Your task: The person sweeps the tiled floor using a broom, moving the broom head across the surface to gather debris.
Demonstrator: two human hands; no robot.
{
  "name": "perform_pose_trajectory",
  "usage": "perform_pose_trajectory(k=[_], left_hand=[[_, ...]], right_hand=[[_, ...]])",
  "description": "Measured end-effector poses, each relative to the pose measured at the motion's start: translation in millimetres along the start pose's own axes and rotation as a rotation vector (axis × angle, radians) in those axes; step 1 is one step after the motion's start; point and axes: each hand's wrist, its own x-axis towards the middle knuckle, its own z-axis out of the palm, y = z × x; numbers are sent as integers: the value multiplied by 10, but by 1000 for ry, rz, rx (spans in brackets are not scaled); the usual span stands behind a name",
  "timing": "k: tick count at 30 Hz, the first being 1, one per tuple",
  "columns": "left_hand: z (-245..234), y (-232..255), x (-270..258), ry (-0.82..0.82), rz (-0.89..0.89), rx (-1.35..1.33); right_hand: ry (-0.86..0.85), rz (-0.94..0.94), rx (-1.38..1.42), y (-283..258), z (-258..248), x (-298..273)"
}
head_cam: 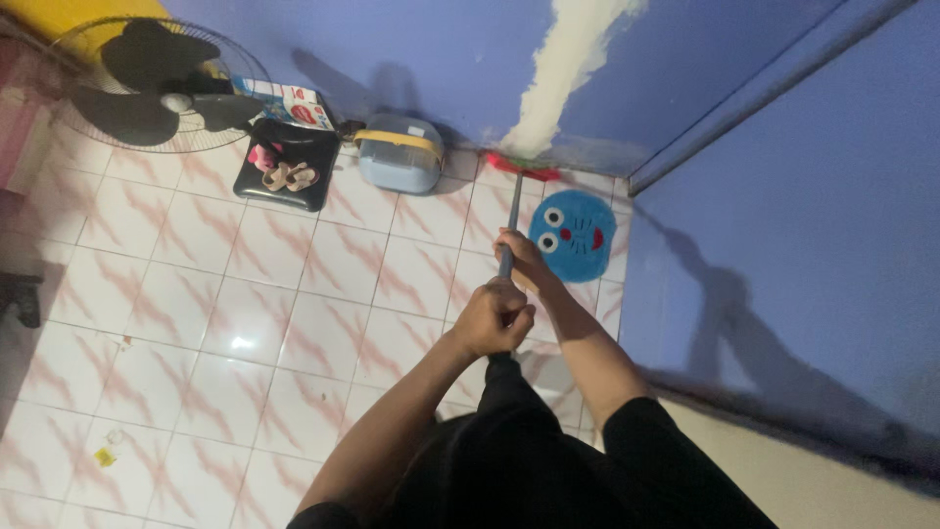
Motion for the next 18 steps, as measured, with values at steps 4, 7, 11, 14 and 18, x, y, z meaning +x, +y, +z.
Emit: perform_pose_trajectory(k=[4,7,11,14,18], left_hand=[[226,-203,402,-7,-230,-40],[91,86,669,-105,-263,-10],[-140,766,914,-145,-248,-65],[-318,1176,1013,-207,-298,-73],[-345,1420,912,-181,-234,-139]], right_hand=[[26,-63,-339,123,-294,128],[17,88,-252,-327,-275,-59],[-125,61,-175,-1035,-207,-461],[-218,-18,-241,-1549,-136,-838],[-222,-49,-248,-1841,-108,-971]])
